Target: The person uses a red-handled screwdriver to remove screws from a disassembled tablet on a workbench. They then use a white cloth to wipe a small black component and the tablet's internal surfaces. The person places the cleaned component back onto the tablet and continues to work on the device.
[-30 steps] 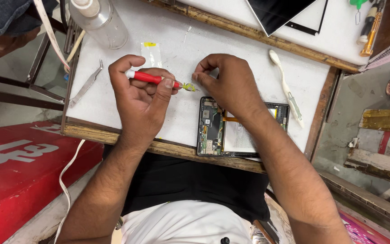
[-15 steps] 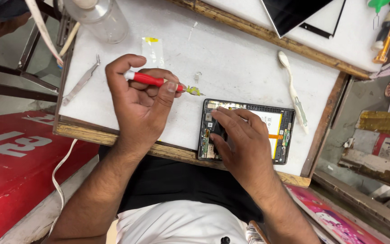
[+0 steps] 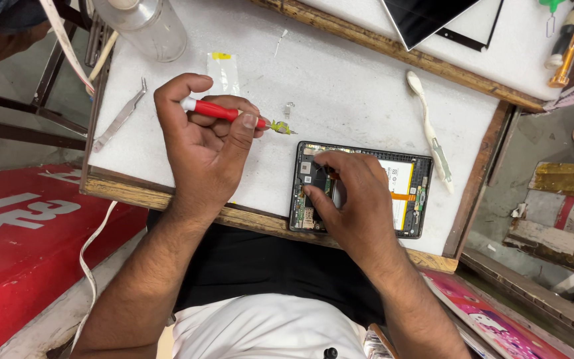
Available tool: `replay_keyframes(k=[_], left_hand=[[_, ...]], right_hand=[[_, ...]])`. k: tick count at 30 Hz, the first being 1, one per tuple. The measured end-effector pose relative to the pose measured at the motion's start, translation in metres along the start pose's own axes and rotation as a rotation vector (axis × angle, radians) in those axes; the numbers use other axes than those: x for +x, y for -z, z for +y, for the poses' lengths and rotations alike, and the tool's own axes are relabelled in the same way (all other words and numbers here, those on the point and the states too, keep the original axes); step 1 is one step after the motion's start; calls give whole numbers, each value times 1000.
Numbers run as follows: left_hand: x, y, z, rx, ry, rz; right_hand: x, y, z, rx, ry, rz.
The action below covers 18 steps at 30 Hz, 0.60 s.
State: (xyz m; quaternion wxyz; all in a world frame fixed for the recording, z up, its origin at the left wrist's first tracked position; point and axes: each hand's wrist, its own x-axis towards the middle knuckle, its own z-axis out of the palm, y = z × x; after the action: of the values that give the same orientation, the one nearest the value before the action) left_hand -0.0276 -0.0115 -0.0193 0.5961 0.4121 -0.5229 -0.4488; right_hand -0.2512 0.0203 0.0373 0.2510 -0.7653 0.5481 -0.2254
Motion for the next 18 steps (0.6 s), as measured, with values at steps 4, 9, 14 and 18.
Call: replay_keyframes(k=[4,9,14,18], left_hand=[[0,0,-1,-2,-3,-1],[0,0,-1,-3,10,6],[0,0,-2,9,9,-3],[-1,1,-3,56,-13,-14]], right_hand=[[-2,-3,7,-12,67,25],[-3,-4,14,-61,125,14],[-3,-5,17,-69,122,3],[-4,-6,20,-52,143,10]])
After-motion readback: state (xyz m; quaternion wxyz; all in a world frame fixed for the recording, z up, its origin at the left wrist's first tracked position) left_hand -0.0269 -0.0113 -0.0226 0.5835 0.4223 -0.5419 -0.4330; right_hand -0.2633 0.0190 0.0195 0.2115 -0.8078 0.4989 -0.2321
